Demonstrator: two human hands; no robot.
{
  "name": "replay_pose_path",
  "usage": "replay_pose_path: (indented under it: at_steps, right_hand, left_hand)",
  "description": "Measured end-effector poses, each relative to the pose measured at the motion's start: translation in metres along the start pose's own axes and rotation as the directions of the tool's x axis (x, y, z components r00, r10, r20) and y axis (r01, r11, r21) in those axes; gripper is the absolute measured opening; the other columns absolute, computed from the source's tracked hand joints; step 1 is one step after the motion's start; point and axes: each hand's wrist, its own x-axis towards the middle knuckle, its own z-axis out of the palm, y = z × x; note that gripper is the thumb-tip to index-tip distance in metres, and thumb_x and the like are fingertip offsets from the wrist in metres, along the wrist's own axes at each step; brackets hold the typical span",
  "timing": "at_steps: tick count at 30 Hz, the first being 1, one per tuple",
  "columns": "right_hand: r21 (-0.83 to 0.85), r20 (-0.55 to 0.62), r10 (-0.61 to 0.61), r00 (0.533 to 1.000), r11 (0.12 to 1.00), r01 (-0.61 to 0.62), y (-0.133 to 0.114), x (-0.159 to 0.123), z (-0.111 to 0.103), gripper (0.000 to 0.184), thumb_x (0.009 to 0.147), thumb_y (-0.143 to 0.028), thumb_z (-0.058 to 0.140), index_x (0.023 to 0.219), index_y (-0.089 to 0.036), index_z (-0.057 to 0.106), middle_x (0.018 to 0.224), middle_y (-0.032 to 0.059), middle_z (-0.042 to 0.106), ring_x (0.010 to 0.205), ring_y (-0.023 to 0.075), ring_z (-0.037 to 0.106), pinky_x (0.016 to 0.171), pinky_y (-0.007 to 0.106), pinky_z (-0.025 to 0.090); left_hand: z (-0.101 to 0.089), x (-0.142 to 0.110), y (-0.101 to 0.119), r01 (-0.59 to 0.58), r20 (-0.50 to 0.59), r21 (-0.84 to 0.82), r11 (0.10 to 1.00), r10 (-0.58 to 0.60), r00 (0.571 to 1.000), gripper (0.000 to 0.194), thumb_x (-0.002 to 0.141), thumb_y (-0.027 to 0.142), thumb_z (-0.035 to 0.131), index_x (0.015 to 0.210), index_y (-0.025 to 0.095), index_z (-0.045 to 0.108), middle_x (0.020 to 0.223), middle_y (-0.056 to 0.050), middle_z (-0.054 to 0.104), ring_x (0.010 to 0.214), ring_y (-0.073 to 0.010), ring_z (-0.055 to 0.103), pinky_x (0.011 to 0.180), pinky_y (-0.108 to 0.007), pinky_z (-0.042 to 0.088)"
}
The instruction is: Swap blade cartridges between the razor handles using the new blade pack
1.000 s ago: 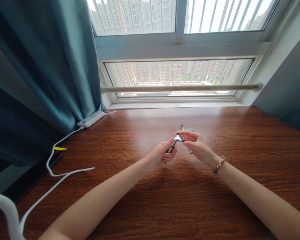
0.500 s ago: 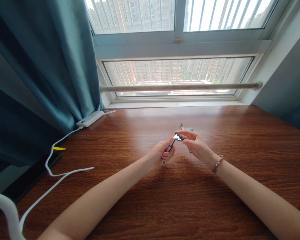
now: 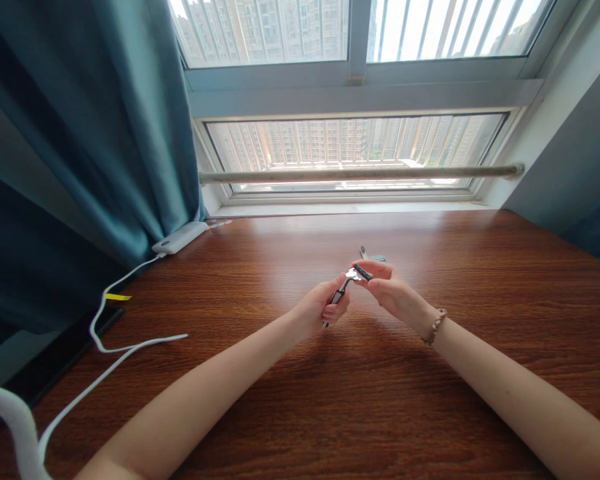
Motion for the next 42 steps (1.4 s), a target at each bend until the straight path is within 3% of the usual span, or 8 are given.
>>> replay_pose_path:
  at_steps: [5,9,15,20,26,32,36,42]
  right_hand:
    - [0.031,-0.021,-0.032,0.999,0.999,0.032,-0.002,0.003,-0.004,0.029,0.062,-0.029,0.069,0.091,-0.026,0.064,0.093,0.0017,0.064,0.092,0.0185,0.055,0.090,0.036,0.036]
    - [-0.230,-0.106,-0.127,0.986,0.968,0.100,-0.004,0.009,-0.020,0.031,0.066,-0.029,0.067,0.095,-0.024,0.062,0.099,0.0039,0.062,0.095,0.0196,0.054,0.087,0.036,0.037]
    - [-0.829,-0.032,-0.377,0.926,0.527,0.186,0.012,0.020,-0.055,0.032,0.066,-0.035,0.067,0.096,-0.024,0.063,0.105,0.0048,0.058,0.104,0.0233,0.046,0.092,0.040,0.031]
    - [-0.944,0.068,-0.323,0.944,0.284,0.166,0.031,0.024,-0.068,0.031,0.065,-0.035,0.067,0.093,-0.023,0.064,0.111,0.0056,0.055,0.108,0.0261,0.039,0.094,0.043,0.028]
    - [-0.988,0.084,-0.218,0.972,0.107,0.109,0.042,0.020,-0.071,0.032,0.064,-0.034,0.066,0.094,-0.021,0.065,0.118,0.0072,0.050,0.110,0.0301,0.031,0.094,0.045,0.026]
    - [-0.989,0.018,-0.201,0.979,0.142,0.048,0.043,0.021,-0.070,0.046,0.062,-0.037,0.068,0.104,-0.022,0.059,0.122,0.0083,0.046,0.111,0.0287,0.034,0.094,0.042,0.027]
    - [-0.975,-0.128,-0.242,0.962,0.210,-0.077,0.037,0.022,-0.067,0.032,0.069,-0.033,0.061,0.095,-0.015,0.057,0.093,0.0099,0.059,0.085,0.0202,0.053,0.076,0.032,0.040]
    - [-0.960,-0.210,-0.218,0.953,0.231,-0.159,0.037,0.017,-0.064,0.019,0.064,-0.020,0.057,0.082,-0.015,0.054,0.056,-0.0015,0.056,0.051,0.0131,0.050,0.054,0.024,0.036]
  left_hand:
    - [-0.003,0.001,0.000,0.004,0.024,-0.086,0.996,-0.002,1.000,0.048,0.077,0.054,0.040,0.049,0.015,0.035,0.039,0.007,0.019,0.036,-0.0041,0.013,0.035,-0.019,0.008]
    - [-0.004,0.001,0.001,0.008,0.078,-0.220,0.975,0.009,0.997,0.049,0.079,0.055,0.037,0.052,0.014,0.039,0.040,0.007,0.018,0.036,-0.0040,0.014,0.034,-0.017,0.008]
    - [-0.005,0.002,0.002,-0.003,0.109,-0.322,0.947,0.040,0.993,0.048,0.081,0.054,0.033,0.055,0.014,0.040,0.041,0.007,0.018,0.036,-0.0044,0.015,0.035,-0.016,0.010]
    - [-0.006,0.002,0.002,0.004,0.087,-0.347,0.938,0.029,0.996,0.047,0.081,0.053,0.034,0.054,0.014,0.041,0.041,0.007,0.019,0.036,-0.0044,0.017,0.035,-0.016,0.011]
    - [-0.007,0.003,0.003,0.032,0.107,-0.332,0.943,0.004,0.994,0.047,0.081,0.051,0.034,0.054,0.014,0.041,0.041,0.006,0.021,0.036,-0.0046,0.019,0.035,-0.016,0.013]
    - [-0.007,0.002,0.004,0.031,0.108,-0.313,0.949,0.003,0.994,0.047,0.081,0.051,0.032,0.055,0.014,0.042,0.041,0.006,0.020,0.037,-0.0049,0.017,0.036,-0.017,0.011]
    - [-0.006,0.004,0.002,0.002,0.063,-0.243,0.970,0.014,0.998,0.046,0.081,0.051,0.034,0.054,0.015,0.041,0.041,0.007,0.020,0.036,-0.0046,0.017,0.036,-0.018,0.011]
    - [-0.005,0.007,-0.003,-0.103,-0.135,0.043,0.994,0.108,0.985,0.046,0.077,0.055,0.041,0.054,0.015,0.041,0.039,0.008,0.023,0.034,-0.0033,0.018,0.036,-0.019,0.011]
